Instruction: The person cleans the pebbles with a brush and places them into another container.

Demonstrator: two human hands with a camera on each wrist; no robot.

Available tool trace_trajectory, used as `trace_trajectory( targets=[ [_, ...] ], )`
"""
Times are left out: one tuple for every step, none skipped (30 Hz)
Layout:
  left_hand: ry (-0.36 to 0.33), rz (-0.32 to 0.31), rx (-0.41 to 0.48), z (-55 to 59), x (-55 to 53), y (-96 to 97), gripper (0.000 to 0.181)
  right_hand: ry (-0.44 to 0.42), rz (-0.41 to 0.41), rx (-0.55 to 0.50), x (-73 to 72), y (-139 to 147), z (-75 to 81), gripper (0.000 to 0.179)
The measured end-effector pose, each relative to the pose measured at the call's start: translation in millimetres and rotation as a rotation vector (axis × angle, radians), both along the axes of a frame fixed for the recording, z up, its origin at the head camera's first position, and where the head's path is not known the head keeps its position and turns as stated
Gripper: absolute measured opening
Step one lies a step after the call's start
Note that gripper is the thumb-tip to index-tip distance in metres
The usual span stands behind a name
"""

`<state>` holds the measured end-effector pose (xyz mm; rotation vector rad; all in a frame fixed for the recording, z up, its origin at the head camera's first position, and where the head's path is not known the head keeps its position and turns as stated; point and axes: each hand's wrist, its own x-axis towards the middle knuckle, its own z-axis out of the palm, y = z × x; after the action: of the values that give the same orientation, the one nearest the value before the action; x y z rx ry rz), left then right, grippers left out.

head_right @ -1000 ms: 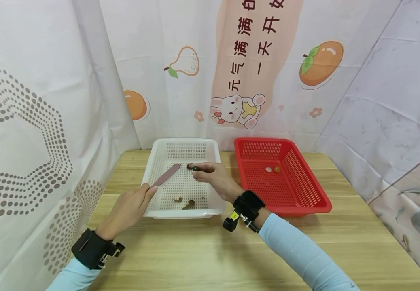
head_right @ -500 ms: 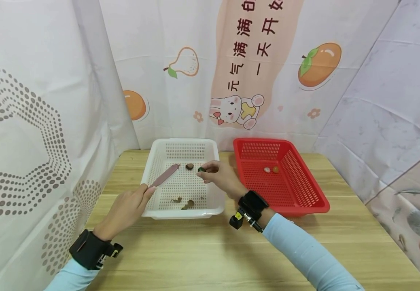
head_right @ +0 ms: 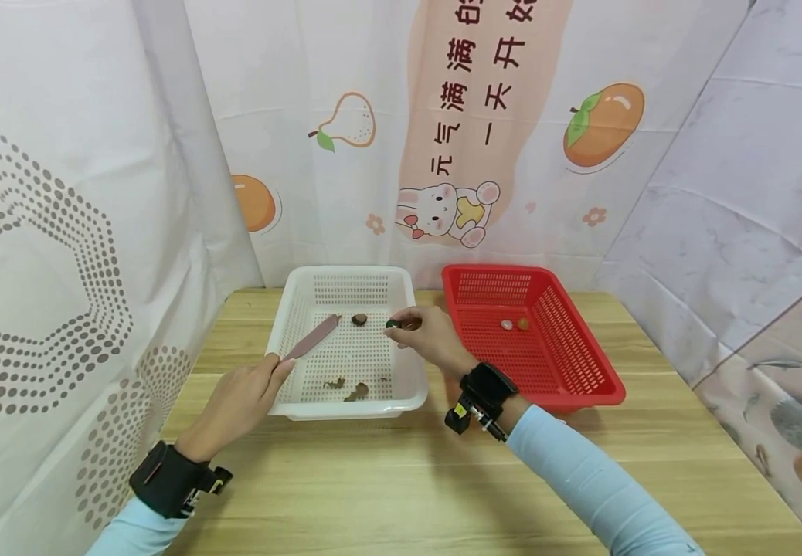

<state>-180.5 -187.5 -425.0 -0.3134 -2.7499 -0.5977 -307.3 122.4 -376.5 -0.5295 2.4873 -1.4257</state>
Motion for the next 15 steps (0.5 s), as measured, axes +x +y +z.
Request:
trace_trajectory(
  targets=[
    [-0.004,0.001,-0.001,0.0,0.1,0.1,0.035,0.005,0.0,0.005,0.1,0.8,0.5,0.028],
    [-0.007,0.001,-0.002,-0.1,0.2,0.1,0.034,0.008,-0.002,0.006,0.1,1.7,0.7,0.028],
    [-0.008,0.002,-0.003,-0.3,0.2,0.0,0.034,0.012,-0.002,0.007,0.0,2.8,0.9,0.028],
    [-0.008,0.001,-0.003,-0.7,0.2,-0.1,0.034,0.01,-0.007,0.006,-0.1,3.9,1.0,0.029],
    [-0.005,0.0,-0.004,-0.9,0.3,-0.4,0.034,0.009,-0.01,0.002,-0.4,5.1,0.8,0.029],
    [0.0,-0.002,-0.005,-1.6,0.3,-0.6,0.034,0.008,-0.015,0.001,-0.7,6.4,0.6,0.03],
    [0.003,-0.004,-0.005,-1.9,0.5,-0.9,0.034,0.007,-0.016,-0.001,-1.0,7.8,0.4,0.031],
    [0.008,-0.005,-0.006,-2.3,0.6,-1.4,0.033,0.006,-0.015,-0.006,-1.1,9.3,0.4,0.031],
    [0.012,-0.007,-0.007,-2.7,0.8,-1.9,0.033,0.002,-0.019,-0.01,-1.2,10.6,0.6,0.032],
    [0.015,-0.009,-0.007,-3.3,1.0,-2.4,0.033,-0.003,-0.026,-0.012,-1.5,11.9,0.8,0.032],
    [0.017,-0.01,-0.007,-3.4,1.1,-2.9,0.033,-0.006,-0.03,-0.014,-1.8,13.4,1.0,0.032],
    [0.019,-0.012,-0.006,-3.7,1.2,-3.2,0.034,-0.009,-0.034,-0.011,-1.9,14.8,1.5,0.032],
    [0.02,-0.013,-0.005,-3.8,1.3,-3.6,0.034,-0.011,-0.035,-0.007,-2.2,16.1,1.9,0.032],
    [0.02,-0.014,-0.004,-3.9,1.2,-3.9,0.034,-0.014,-0.038,-0.004,-2.4,17.4,2.4,0.033],
    [0.021,-0.016,-0.001,-4.0,1.1,-4.2,0.034,-0.017,-0.044,0.0,-3.0,18.5,2.6,0.033]
  ],
)
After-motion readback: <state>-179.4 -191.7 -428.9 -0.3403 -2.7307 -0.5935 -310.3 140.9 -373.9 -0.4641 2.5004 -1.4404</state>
